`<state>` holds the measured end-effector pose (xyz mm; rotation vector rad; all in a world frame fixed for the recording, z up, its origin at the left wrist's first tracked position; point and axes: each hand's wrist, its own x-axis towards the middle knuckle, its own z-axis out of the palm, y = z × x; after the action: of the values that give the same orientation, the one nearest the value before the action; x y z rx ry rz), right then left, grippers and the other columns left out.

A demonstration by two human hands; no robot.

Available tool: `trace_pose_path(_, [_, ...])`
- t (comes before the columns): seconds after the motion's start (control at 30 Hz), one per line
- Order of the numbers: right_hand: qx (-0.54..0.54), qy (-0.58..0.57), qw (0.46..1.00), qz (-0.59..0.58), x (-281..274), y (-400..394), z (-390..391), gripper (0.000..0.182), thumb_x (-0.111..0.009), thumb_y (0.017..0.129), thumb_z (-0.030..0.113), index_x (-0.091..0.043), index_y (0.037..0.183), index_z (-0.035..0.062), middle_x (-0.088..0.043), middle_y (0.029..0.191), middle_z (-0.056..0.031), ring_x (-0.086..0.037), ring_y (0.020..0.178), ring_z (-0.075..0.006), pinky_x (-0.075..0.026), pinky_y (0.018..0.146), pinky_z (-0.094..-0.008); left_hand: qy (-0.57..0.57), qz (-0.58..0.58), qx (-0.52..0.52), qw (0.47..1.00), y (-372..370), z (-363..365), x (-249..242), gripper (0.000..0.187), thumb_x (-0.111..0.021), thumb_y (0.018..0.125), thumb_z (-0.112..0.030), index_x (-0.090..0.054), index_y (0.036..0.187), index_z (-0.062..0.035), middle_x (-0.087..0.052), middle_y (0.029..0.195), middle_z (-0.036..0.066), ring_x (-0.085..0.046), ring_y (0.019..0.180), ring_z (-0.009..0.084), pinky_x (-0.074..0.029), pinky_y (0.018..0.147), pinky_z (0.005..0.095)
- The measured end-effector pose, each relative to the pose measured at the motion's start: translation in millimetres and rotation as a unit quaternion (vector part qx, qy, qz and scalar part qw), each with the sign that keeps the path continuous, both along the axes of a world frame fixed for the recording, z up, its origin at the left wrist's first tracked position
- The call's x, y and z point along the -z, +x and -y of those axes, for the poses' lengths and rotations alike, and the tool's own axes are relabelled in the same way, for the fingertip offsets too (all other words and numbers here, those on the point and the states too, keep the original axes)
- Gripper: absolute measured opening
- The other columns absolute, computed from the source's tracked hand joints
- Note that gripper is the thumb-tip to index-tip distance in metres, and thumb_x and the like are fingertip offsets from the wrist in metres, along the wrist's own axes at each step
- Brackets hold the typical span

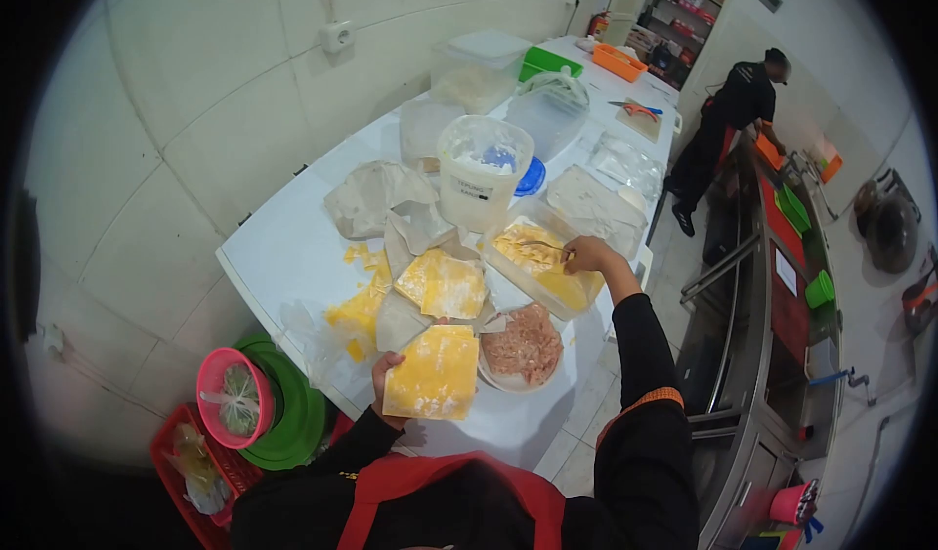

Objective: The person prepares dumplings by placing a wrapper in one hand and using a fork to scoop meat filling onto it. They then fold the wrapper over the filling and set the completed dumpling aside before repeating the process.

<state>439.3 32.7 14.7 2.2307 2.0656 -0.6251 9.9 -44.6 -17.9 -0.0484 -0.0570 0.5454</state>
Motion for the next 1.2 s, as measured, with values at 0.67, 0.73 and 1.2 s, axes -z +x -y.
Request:
trace_pose_path(0.67, [0.145,0.157,0.971,-0.108,-70,-100,133,0.027,-0.059,0.078,0.007,-0.065,0.104,0.0117,-0.063,0.079,-0.0188,-0.062,0.072,-0.0314,-0.047,0.067,-0.0370,0.026,-0.144,0.013,0.989,-23,-8,16,0.067,-0.043,0.077,-0.024,-0.030,0.137,0.0036,-0.044,0.133,0.021,-0.051,0.114,0.0336,-0.041,0.097,0.0429])
trace_pose_path(0.73, [0.128,0.052,0.975,-0.175,-76,-132,179,0.032,-0.056,0.079,0.002,-0.065,0.108,0.0122,-0.062,0.074,-0.0183,-0.060,0.066,-0.0297,-0.047,0.065,-0.0347,0.028,-0.144,0.017,0.989,-16,-5,17,0.066,-0.043,0.078,-0.024,-0.030,0.137,0.0028,-0.044,0.132,0.021,-0.052,0.113,0.0334,-0.041,0.097,0.0428])
trace_pose_path(1.2, [0.235,0.053,0.970,0.022,-38,-240,234,0.046,-0.051,0.069,-0.006,-0.065,0.108,0.0144,-0.061,0.075,-0.0177,-0.061,0.070,-0.0355,-0.049,0.065,-0.0428,0.003,-0.157,0.091,0.983,10,-2,27,0.058,-0.043,0.078,-0.023,-0.041,0.127,0.0062,-0.054,0.119,0.022,-0.058,0.103,0.0340,-0.044,0.093,0.0437])
